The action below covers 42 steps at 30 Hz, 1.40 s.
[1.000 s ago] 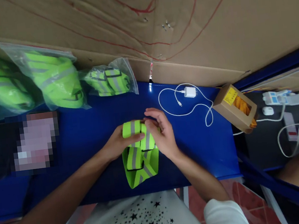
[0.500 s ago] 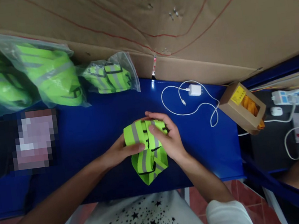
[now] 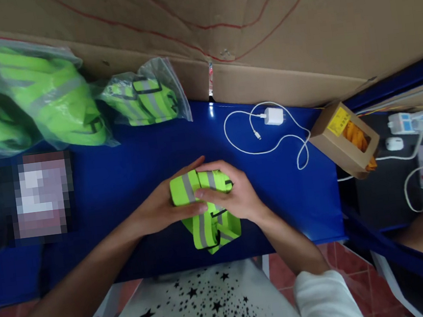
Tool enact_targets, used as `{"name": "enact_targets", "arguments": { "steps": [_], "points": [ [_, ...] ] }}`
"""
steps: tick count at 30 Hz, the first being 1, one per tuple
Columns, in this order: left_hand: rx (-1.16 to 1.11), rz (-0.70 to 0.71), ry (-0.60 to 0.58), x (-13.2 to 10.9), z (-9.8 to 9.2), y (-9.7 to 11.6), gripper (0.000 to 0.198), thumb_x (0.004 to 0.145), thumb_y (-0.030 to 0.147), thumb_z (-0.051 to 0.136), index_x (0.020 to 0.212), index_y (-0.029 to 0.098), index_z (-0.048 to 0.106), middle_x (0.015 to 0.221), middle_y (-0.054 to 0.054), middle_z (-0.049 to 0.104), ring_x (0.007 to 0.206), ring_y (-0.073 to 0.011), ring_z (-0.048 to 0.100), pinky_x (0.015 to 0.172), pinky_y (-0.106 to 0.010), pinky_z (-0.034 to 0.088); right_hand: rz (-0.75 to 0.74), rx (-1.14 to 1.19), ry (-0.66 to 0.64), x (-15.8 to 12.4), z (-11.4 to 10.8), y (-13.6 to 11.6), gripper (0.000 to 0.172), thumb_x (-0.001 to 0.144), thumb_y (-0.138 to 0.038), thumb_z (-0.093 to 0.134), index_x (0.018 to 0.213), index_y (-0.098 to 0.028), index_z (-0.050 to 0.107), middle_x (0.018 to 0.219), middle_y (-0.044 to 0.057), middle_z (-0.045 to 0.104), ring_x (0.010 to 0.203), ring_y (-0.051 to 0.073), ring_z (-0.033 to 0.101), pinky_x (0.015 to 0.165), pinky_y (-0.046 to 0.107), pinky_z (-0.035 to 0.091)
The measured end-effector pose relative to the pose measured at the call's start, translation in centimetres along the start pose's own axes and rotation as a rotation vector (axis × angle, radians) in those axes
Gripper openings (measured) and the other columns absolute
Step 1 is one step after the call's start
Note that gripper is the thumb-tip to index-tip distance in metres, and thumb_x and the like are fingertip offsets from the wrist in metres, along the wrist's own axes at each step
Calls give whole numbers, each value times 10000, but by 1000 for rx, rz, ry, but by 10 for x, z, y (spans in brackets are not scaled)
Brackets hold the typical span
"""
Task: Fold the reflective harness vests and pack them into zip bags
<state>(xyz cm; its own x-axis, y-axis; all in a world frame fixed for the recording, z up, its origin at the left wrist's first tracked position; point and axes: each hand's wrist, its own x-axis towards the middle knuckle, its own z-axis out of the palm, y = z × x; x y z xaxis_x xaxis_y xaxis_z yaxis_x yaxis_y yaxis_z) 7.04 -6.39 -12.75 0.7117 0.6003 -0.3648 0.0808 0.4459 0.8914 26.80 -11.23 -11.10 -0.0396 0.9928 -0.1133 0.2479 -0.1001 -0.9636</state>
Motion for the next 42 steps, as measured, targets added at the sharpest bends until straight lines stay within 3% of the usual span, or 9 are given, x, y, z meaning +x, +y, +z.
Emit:
{"name": "enact_targets", "arguments": {
  "steps": [2, 5, 11, 15, 18, 24, 29, 34, 42],
  "points": [
    [-68, -96, -42, -4, -2, 4, 1086, 710, 300, 883, 1613, 280, 279, 1367, -97, 672, 1219, -315, 664, 993, -462, 573, 6, 12, -41, 2, -4, -4, 346, 839, -391, 791, 1134, -264, 662, 929, -25, 715, 719, 131, 643, 637, 261, 562],
    [-195, -134, -51, -5, 0, 3, 1083, 662, 250, 911, 1587, 266, 348, 1308, -100, 706, 1148, -307, 699, 947, -432, 589, -41, -47, -84, 3, -9, -11, 468, 838, -381, 800, 1255, -270, 617, 1216, 14, 696, 1029, 194, 686, 899, 338, 584],
    [-436, 88, 137, 1, 21, -9, 884, 647, 185, 922, 1444, 300, 555, 1354, -66, 670, 1125, -262, 689, 896, -306, 579, 16, 266, -69, -1, 8, -10, 426, 988, -431, 611, 1381, -303, 512, 1284, 42, 689, 1166, 218, 678, 1004, 393, 564],
    [-568, 68, 179, 2, 22, -11, 929, 677, 175, 902, 1491, 343, 488, 1200, -27, 731, 995, -212, 714, 827, -271, 578, -48, 381, 22, -3, 23, -4, 459, 1033, -501, 490, 1458, -340, 428, 1548, 28, 513, 1484, 219, 430, 1239, 456, 365],
    [-544, 58, 94, 2, 21, -11, 781, 674, 154, 909, 1381, 301, 612, 1131, -18, 759, 951, -184, 721, 820, -249, 574, -124, 284, 113, -1, 24, 0, 546, 1006, -573, 505, 1492, -346, 404, 1629, 10, 402, 1560, 228, 287, 1300, 474, 233],
    [-631, 13, 133, 4, 23, -12, 484, 678, 186, 909, 1137, 222, 758, 1076, -35, 789, 945, -207, 749, 822, -271, 604, -83, 485, 43, 3, 20, 5, 618, 974, -663, 477, 1499, -343, 415, 1575, 38, 459, 1439, 274, 483, 1179, 493, 437],
    [-672, 81, 314, 4, 13, -11, 455, 671, 237, 906, 1099, 183, 763, 965, -52, 801, 873, -251, 767, 795, -326, 640, 106, 275, -120, -4, 27, 13, 753, 822, -469, 801, 1483, -298, 484, 1474, 65, 580, 1381, 283, 540, 1171, 472, 443],
    [-641, 139, 333, 4, 10, -8, 574, 679, 226, 901, 1219, 206, 707, 1034, -50, 792, 947, -260, 762, 844, -344, 641, 218, 252, -274, -7, 26, 16, 429, 827, -375, 796, 1226, -254, 695, 1252, 39, 720, 1199, 253, 657, 1101, 465, 496],
    [-542, 267, 326, 1, 8, -3, 539, 736, 210, 874, 1242, 251, 694, 1158, -37, 760, 1037, -231, 735, 904, -322, 614, 617, 647, -204, -12, 42, 17, 441, 703, -290, 886, 1111, -212, 738, 1032, 30, 767, 942, 195, 725, 893, 356, 588]
  ]
}}
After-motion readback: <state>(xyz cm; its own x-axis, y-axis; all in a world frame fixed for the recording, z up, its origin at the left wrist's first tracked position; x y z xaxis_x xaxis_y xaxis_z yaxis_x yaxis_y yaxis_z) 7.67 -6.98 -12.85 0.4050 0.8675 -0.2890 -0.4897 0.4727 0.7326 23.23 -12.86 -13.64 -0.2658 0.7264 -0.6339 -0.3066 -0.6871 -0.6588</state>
